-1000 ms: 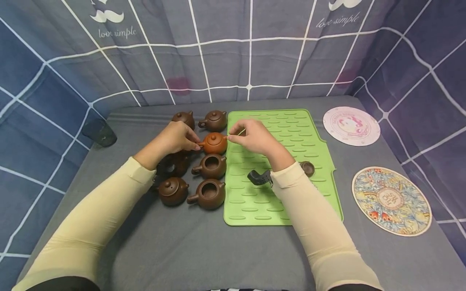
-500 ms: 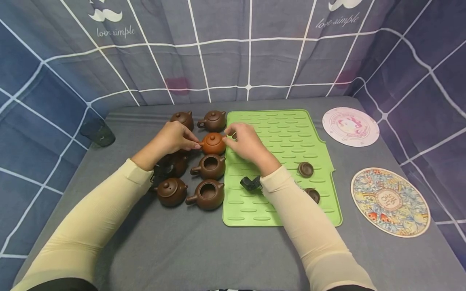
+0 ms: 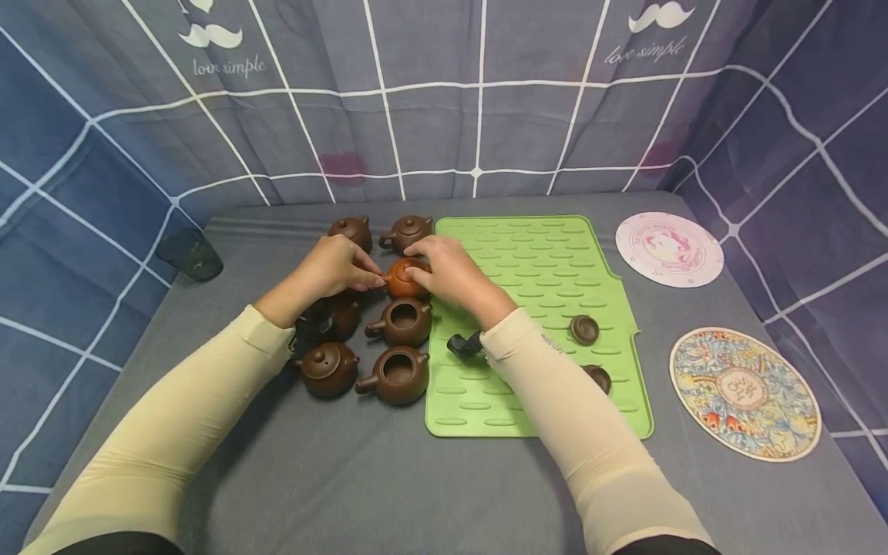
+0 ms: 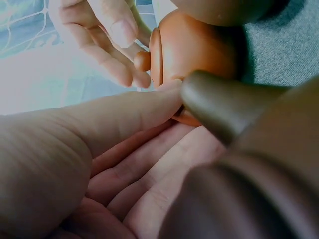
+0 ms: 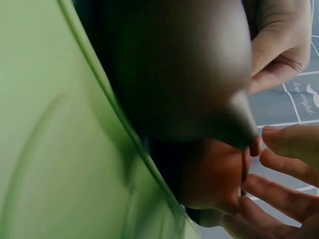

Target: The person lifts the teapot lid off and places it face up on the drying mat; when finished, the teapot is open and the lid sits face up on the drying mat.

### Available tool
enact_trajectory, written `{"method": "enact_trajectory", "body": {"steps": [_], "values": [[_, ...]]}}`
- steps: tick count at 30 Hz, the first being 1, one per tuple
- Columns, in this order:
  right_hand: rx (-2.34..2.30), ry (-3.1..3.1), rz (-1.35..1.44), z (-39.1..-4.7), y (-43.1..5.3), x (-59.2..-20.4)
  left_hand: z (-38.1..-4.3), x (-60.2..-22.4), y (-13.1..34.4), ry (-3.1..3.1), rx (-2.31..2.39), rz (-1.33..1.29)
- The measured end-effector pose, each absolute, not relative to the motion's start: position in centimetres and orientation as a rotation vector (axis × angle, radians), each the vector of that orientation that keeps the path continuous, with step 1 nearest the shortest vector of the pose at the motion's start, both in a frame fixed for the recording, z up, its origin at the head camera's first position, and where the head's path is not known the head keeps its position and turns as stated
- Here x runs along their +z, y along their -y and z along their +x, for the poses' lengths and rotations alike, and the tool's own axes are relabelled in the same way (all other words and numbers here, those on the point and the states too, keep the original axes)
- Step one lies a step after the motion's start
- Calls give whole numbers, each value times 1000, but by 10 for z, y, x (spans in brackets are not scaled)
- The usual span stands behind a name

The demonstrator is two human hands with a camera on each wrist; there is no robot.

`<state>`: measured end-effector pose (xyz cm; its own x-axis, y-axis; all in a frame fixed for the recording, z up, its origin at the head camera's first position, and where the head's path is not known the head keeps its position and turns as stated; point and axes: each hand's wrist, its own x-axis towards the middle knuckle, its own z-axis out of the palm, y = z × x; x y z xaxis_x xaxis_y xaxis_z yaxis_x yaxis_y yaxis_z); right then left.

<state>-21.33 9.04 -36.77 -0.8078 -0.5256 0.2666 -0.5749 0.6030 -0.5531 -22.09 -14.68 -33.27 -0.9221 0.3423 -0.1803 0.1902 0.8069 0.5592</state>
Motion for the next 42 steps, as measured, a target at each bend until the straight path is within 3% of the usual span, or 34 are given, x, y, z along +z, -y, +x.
{"method": "enact_trajectory", "body": {"steps": [26, 35, 42], "values": [[968, 2626, 978, -209, -85, -365, -220, -334, 143, -2728, 797, 445], [1222, 2542, 1008, -192, -93, -345, -222, -334, 147, -2733, 813, 441], [1578, 2585, 850, -187, -127, -346, -221, -334, 147, -2732, 826, 422]]}}
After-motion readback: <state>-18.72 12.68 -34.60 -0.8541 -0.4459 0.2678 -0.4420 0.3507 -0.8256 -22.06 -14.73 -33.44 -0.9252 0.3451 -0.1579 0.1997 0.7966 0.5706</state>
